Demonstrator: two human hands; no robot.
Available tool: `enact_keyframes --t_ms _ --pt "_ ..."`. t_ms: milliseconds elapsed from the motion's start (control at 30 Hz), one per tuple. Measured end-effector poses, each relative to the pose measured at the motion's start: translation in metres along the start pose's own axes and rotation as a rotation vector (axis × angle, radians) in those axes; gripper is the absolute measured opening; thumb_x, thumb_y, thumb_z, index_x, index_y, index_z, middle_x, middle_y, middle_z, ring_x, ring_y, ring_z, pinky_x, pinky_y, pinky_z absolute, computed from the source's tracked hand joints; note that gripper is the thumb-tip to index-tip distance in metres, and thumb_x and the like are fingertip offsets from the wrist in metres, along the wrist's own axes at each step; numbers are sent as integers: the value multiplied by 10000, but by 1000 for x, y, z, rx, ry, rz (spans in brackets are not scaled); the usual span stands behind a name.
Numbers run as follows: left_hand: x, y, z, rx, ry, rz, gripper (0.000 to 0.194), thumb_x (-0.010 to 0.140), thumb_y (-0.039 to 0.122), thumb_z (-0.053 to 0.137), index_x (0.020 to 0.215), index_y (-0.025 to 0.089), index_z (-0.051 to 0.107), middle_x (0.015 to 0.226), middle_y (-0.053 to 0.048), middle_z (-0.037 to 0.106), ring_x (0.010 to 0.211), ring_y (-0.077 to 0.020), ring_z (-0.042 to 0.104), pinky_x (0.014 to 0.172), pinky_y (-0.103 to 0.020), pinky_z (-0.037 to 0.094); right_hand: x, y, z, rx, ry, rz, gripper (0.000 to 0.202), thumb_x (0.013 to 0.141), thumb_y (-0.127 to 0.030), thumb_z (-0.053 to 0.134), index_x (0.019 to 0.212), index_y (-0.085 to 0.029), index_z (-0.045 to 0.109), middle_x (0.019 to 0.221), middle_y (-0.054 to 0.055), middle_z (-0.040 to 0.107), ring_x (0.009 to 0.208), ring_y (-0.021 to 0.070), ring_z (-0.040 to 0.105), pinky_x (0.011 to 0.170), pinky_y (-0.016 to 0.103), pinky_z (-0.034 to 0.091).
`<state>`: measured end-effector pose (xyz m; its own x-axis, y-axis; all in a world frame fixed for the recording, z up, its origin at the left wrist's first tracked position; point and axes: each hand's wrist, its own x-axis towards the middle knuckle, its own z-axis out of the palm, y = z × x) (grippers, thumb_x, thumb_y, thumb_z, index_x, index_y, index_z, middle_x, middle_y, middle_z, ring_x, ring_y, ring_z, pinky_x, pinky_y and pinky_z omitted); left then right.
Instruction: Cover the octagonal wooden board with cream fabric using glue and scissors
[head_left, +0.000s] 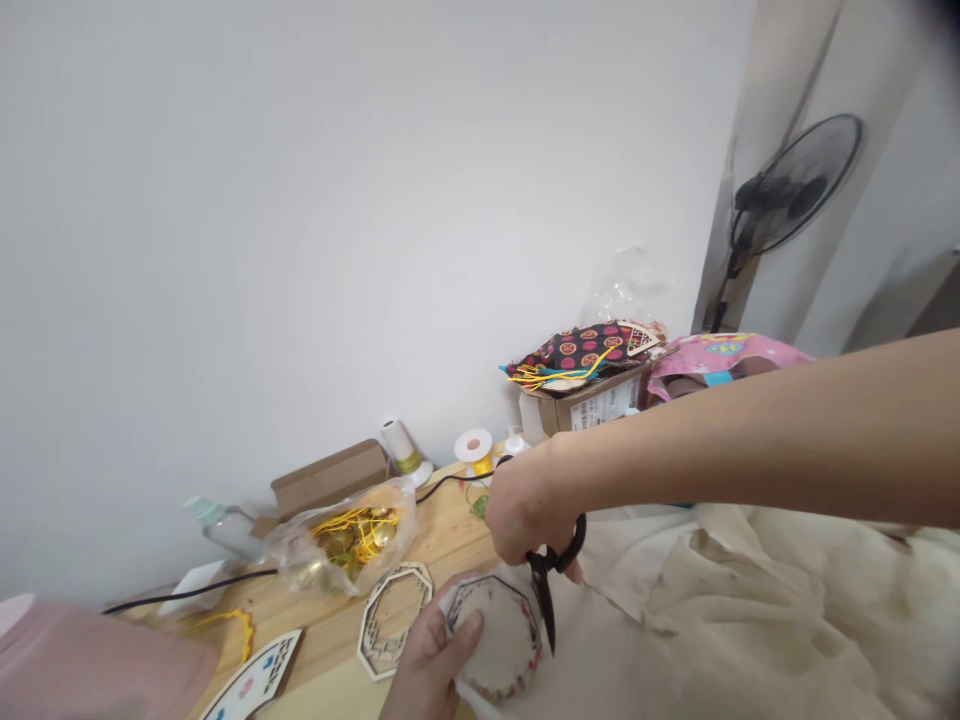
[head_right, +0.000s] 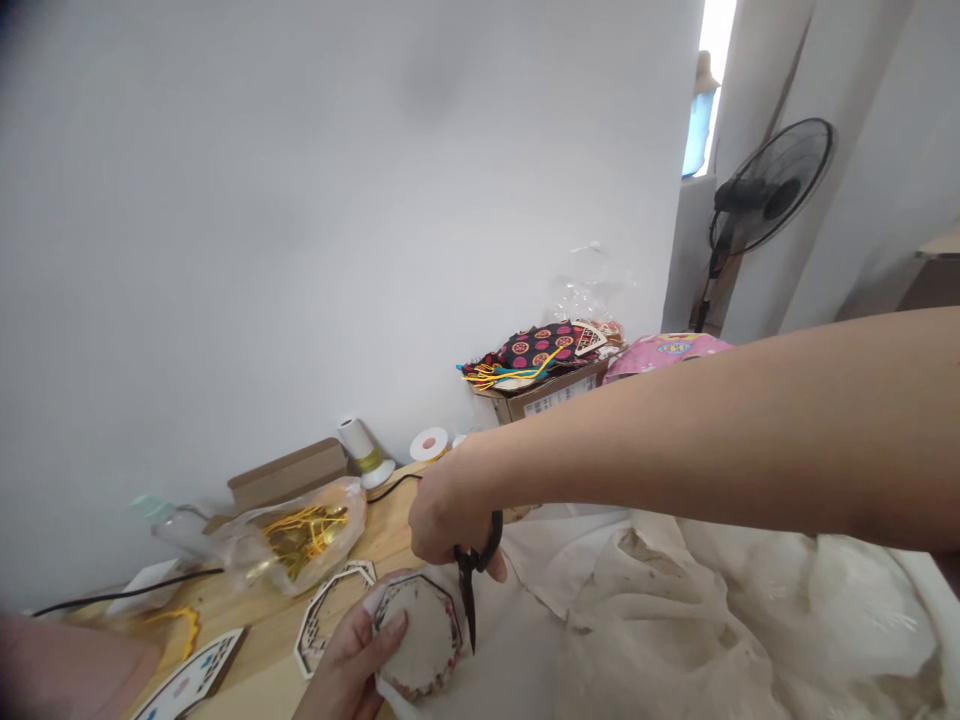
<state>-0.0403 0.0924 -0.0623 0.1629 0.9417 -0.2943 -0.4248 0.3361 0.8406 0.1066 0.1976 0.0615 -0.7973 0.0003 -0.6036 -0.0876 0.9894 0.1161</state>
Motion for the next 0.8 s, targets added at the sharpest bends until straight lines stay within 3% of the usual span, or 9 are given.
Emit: enact_keyframes --t_ms 433,667,800 --pt "-2 2 3 51 -13 4 583 625 228 678 1165 200 462 901 -84 657 798 -226 605 690 -303 463 3 -1 1 5 18 18 312 448 -527 681 533 -279 511 645 -52 615 575 186 547 400 300 384" --pt "1 1 -5 83 -65 -12 405 650 234 658 1040 184 558 895 -83 656 816 -226 600 707 -313 463 0 -7 -8 -54 15 13 291 442 -421 739 484 -265 497 658 -50 631 596 173 552 428 293 382" --pt "0 2 -1 51 -15 8 427 621 246 682 1028 183 569 892 -79 660 815 -227 604 710 -306 466 -5 -6 -14 -69 6 42 270 457 -412 741 494 -268 516 661 -55 636 585 166 551 396 281 354"
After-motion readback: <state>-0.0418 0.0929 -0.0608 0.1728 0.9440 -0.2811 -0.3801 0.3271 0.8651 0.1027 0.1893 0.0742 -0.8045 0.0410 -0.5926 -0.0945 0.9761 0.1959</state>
